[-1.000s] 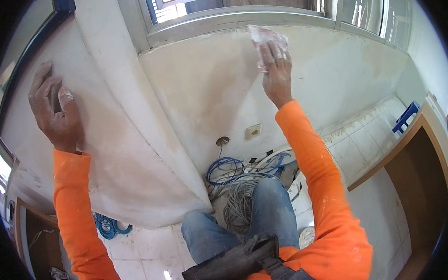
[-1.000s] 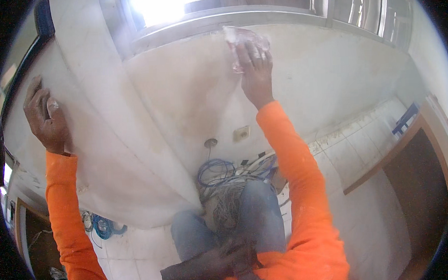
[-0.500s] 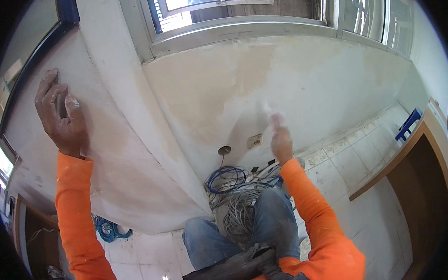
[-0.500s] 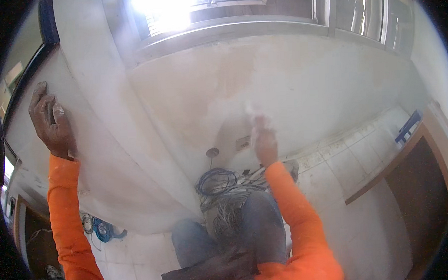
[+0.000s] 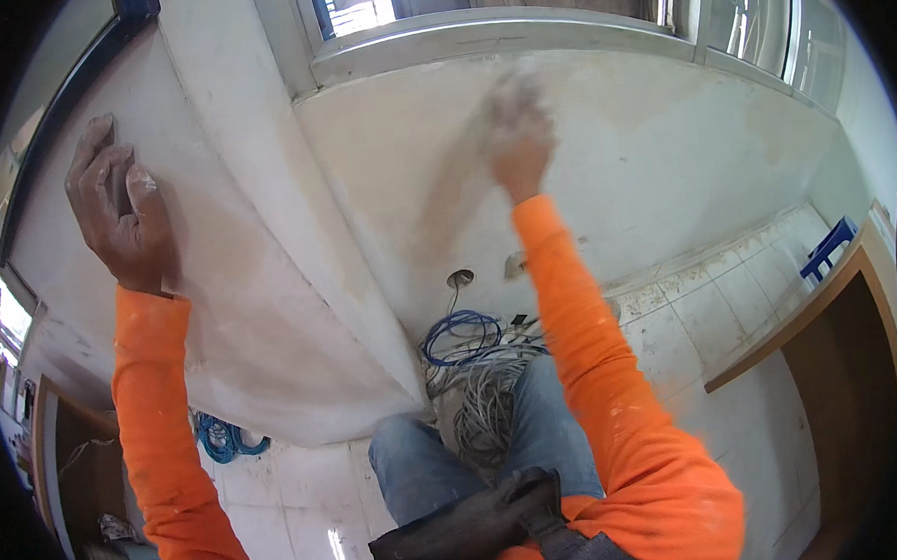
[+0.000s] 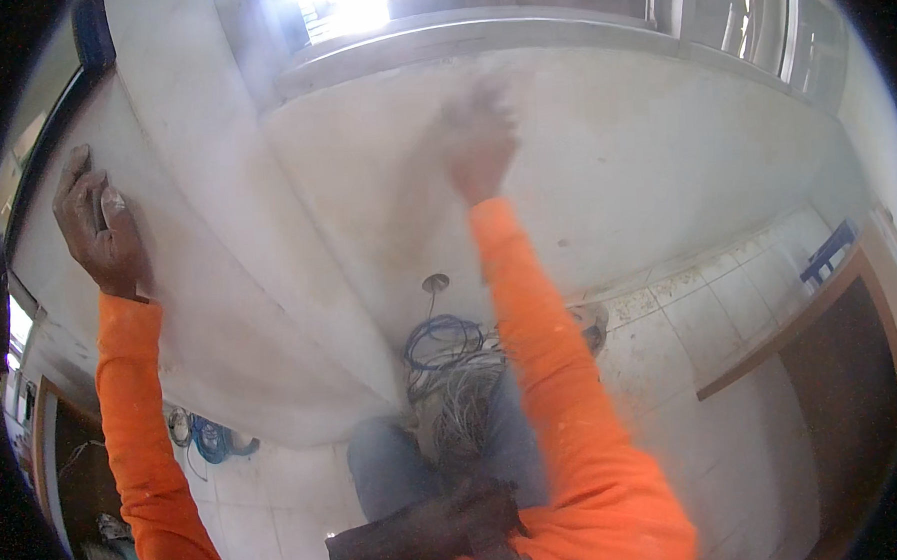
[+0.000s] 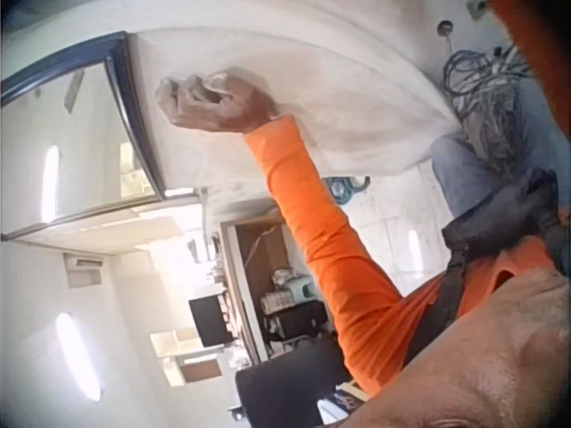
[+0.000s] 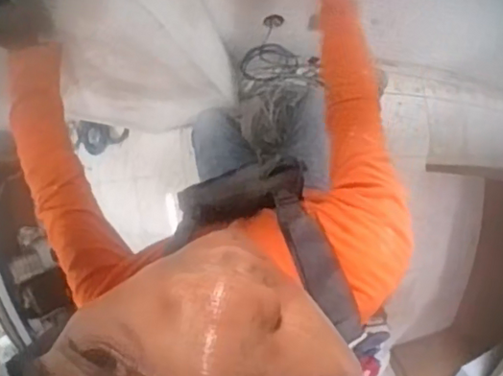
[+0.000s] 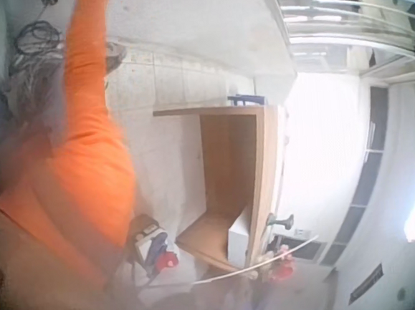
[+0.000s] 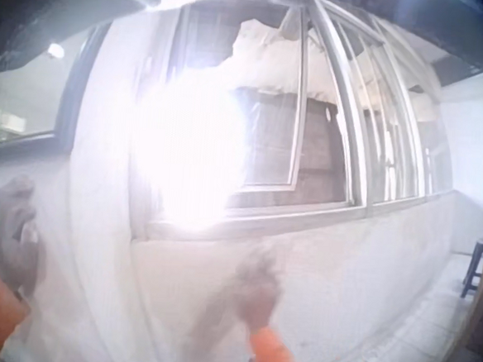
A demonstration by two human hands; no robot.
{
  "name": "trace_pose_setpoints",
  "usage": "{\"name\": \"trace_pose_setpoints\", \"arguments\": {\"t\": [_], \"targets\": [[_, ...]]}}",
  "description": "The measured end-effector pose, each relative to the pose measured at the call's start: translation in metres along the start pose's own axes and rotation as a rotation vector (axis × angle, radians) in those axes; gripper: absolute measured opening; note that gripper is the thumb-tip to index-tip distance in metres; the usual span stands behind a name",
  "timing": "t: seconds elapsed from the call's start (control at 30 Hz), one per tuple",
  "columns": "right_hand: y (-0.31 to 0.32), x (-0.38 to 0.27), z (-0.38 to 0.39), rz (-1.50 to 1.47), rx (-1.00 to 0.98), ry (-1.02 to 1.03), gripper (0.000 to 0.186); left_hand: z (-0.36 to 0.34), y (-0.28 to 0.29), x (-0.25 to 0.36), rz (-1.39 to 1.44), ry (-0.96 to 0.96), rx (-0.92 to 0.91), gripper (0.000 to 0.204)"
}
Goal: The person sands a wall with sandpaper, scoops putty from a bowl onto a board using a spatula, and applies the putty onto the wall with the board.
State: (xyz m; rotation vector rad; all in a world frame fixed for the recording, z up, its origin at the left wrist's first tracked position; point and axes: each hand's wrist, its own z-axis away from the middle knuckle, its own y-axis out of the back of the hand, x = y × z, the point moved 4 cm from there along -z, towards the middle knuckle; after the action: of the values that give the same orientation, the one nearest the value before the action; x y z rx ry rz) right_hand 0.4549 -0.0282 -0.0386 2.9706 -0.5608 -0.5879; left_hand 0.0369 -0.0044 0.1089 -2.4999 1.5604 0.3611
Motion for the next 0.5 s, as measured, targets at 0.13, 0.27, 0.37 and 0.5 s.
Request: {"name": "trace_pose_setpoints", "arguments": {"t": [0.13,0.27,0.37,0.5], "targets": [[0.033,-0.075,0.079,-0.229,-0.134,0.229,0.052,0.004,0.001,-0.003,-0.076,-0.064,-0.052,0.025],[0.060,-0.020,0.072,-0.425,-0.463,0.066,0.058,-0.005,0.015,-0.007,-0.088,-0.068,-0.060,0.024],[0.042,0.054,0.040,-0.525,-0.172,-0.217,0.053,0.002,0.002,0.001,-0.107,-0.019,-0.071,0.022],[0.013,0.028,0.074,-0.444,-0.228,0.030,0.063,0.001,-0.009,0.001,-0.023,-0.030,-0.003,0.022]]}}
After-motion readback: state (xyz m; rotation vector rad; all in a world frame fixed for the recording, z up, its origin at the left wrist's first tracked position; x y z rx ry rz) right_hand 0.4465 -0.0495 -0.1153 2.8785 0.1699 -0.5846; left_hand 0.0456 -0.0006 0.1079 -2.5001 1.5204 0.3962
